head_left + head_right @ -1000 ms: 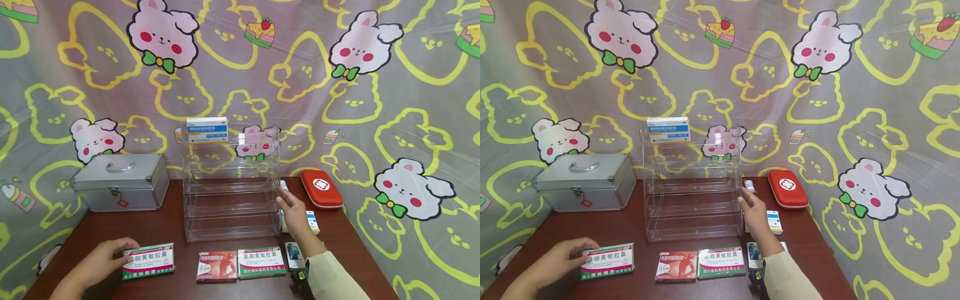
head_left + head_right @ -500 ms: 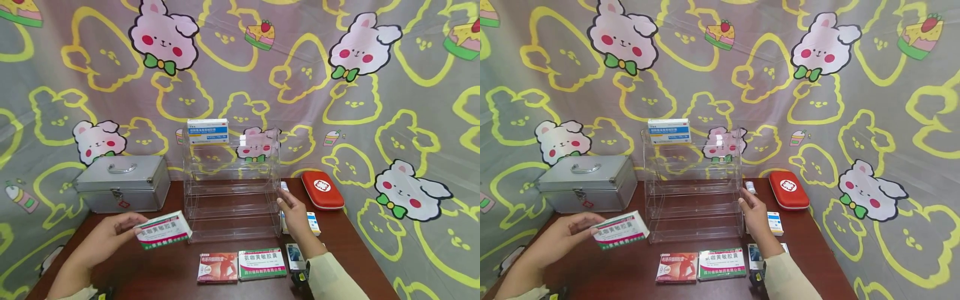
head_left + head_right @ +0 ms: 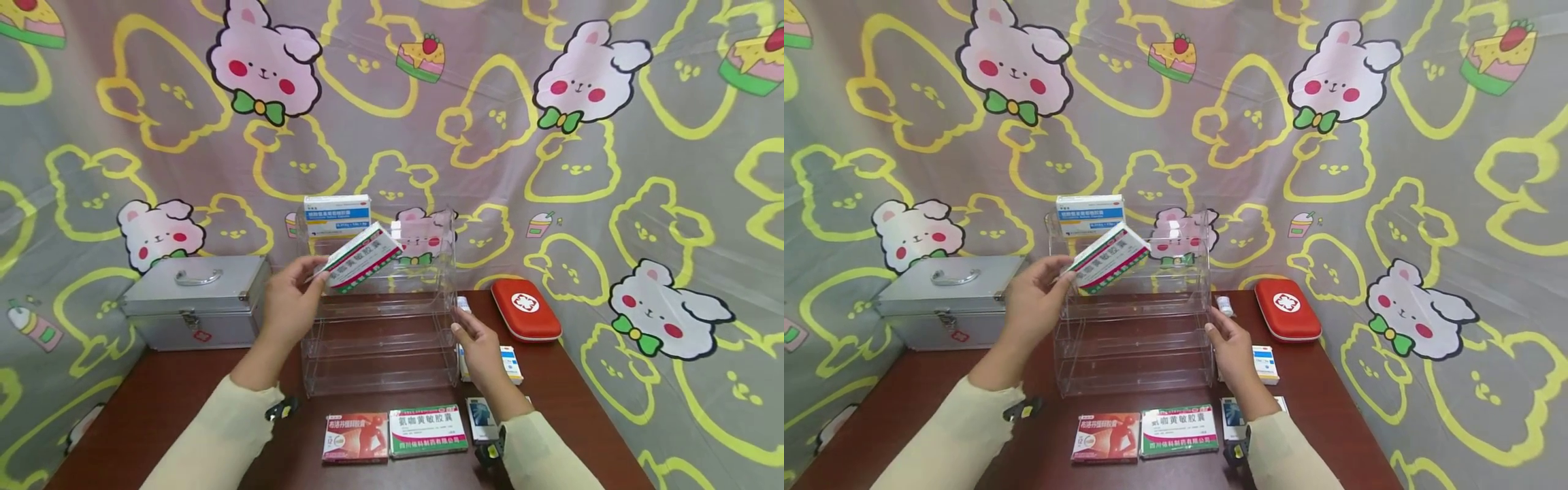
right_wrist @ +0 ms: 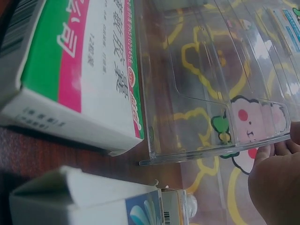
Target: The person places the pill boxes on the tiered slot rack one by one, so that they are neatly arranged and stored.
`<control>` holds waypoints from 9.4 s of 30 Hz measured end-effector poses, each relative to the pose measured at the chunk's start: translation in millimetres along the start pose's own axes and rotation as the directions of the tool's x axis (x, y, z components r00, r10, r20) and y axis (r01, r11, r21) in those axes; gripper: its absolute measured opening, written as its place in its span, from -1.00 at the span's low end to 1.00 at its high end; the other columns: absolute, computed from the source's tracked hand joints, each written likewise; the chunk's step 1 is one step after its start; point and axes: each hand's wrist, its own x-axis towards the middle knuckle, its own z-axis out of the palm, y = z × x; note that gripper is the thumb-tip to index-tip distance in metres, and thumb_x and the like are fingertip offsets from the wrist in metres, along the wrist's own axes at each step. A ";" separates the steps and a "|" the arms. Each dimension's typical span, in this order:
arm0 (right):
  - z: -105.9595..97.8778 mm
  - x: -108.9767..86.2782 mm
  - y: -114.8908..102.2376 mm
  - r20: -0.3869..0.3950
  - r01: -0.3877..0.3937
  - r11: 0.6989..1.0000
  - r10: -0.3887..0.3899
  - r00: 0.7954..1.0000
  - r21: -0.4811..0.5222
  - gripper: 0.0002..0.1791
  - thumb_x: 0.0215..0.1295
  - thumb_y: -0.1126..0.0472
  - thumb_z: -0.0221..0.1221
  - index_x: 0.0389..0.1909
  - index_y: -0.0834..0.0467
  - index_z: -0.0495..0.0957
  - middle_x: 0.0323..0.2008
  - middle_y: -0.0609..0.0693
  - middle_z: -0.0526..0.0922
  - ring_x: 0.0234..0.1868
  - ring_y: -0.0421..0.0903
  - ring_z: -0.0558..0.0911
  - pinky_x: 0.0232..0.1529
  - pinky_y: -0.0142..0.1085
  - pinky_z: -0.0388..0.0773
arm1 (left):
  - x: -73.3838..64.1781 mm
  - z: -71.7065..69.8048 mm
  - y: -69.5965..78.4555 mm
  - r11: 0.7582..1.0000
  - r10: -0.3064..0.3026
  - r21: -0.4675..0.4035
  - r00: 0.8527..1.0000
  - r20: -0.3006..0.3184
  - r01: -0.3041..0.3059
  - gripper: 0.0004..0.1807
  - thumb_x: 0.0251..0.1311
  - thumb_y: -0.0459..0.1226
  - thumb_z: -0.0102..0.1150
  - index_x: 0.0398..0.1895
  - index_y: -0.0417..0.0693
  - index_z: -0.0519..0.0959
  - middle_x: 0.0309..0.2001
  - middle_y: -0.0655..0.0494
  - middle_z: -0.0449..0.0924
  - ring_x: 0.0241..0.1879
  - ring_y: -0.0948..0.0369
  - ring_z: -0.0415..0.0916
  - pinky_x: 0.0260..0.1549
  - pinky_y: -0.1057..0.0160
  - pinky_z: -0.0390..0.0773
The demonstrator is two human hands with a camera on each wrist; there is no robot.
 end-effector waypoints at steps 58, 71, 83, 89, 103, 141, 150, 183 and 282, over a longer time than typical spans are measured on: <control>3.8 1.2 2.5 -0.052 0.023 0.999 -0.021 0.998 0.028 -0.49 0.56 0.44 0.21 0.48 0.32 0.53 0.47 0.24 0.57 0.55 0.11 0.49 0.22 -0.65 0.54 | 134.4 119.4 28.9 0.858 0.118 0.423 0.913 0.390 -0.292 -0.63 0.61 -0.45 -0.04 0.34 -0.27 0.61 0.37 -0.18 0.66 0.41 -0.13 0.56 0.51 -0.01 0.50; 3.9 -0.7 0.3 -0.056 0.001 1.000 -0.001 0.998 0.003 -0.50 0.58 0.40 0.22 0.48 0.28 0.54 0.47 0.23 0.58 0.54 0.10 0.51 0.23 -0.61 0.56 | 115.9 99.2 29.1 0.860 0.151 0.393 0.897 0.415 -0.326 -0.50 0.62 -0.38 0.07 0.56 -0.18 0.47 0.56 -0.16 0.46 0.62 -0.12 0.31 0.69 -0.05 0.24; 6.3 -7.0 0.1 -0.044 0.014 1.000 -0.015 0.999 -0.009 -0.49 0.58 0.40 0.20 0.50 0.29 0.53 0.48 0.25 0.57 0.52 0.11 0.51 0.17 -0.65 0.56 | -25.8 10.1 -38.6 0.996 -0.006 0.078 0.858 0.514 -0.039 -0.69 0.47 -0.17 0.42 0.16 -0.07 0.72 0.05 0.03 0.81 0.05 0.10 0.73 0.14 -0.01 0.75; 4.4 -4.2 0.1 -0.046 0.011 1.000 -0.013 0.999 -0.026 -0.50 0.59 0.38 0.21 0.49 0.27 0.54 0.48 0.24 0.58 0.52 0.10 0.52 0.15 -0.67 0.57 | -88.1 -13.3 -86.1 0.997 -0.077 0.071 0.730 0.680 0.039 -0.57 0.38 -0.11 0.51 0.22 -0.08 0.72 0.11 0.01 0.82 0.13 0.11 0.75 0.17 0.21 0.74; 6.5 -5.3 -1.5 -0.031 -0.017 1.000 0.017 0.999 -0.013 -0.50 0.61 0.38 0.18 0.50 0.24 0.54 0.50 0.20 0.56 0.53 0.08 0.51 0.15 -0.66 0.59 | -129.3 -30.1 -121.9 0.976 -0.042 0.165 0.617 0.786 -0.145 -0.43 0.17 -0.03 0.66 0.21 -0.01 0.74 0.17 0.16 0.80 0.23 0.18 0.68 0.27 0.11 0.70; 6.1 -4.3 0.2 -0.044 -0.006 1.000 0.006 0.999 -0.008 -0.49 0.61 0.40 0.18 0.52 0.26 0.51 0.51 0.20 0.55 0.52 0.05 0.51 0.19 -0.67 0.57 | -140.2 -37.0 -131.4 0.978 -0.078 0.181 0.613 0.786 -0.107 -0.60 0.21 -0.24 0.60 0.05 0.20 0.64 -0.01 0.32 0.72 -0.04 0.38 0.60 -0.02 0.22 0.70; 6.4 -4.1 -0.9 -0.042 -0.004 1.000 0.003 0.999 -0.013 -0.49 0.62 0.38 0.17 0.53 0.27 0.50 0.51 0.22 0.55 0.43 -0.17 0.58 0.20 -0.66 0.56 | -136.4 -42.8 -132.5 0.971 -0.014 0.175 0.693 0.721 -0.163 -0.71 0.34 -0.31 0.48 0.05 0.19 0.71 0.02 0.30 0.78 0.07 0.33 0.66 0.13 0.11 0.73; 5.5 -4.8 0.3 -0.059 -0.012 1.000 0.011 0.998 -0.008 -0.50 0.62 0.37 0.19 0.51 0.25 0.52 0.50 0.20 0.56 0.31 -0.32 0.62 0.18 -0.67 0.56 | -47.8 -31.6 -42.2 0.943 0.111 0.245 0.905 0.410 -0.226 -0.70 0.37 -0.36 0.47 0.13 0.03 0.82 0.11 0.11 0.82 0.12 0.07 0.74 0.06 -0.04 0.78; 8.2 -7.1 -1.0 -0.059 -0.024 0.999 0.022 0.998 -0.021 -0.50 0.63 0.35 0.18 0.52 0.25 0.52 0.51 0.18 0.55 0.39 -0.26 0.57 0.19 -0.68 0.54 | -65.0 -5.2 -143.2 0.945 -0.224 -0.251 0.974 -0.024 0.211 -0.40 0.34 -0.55 0.39 0.43 -0.49 0.50 0.39 -0.48 0.54 0.44 -0.26 0.47 0.21 0.57 0.56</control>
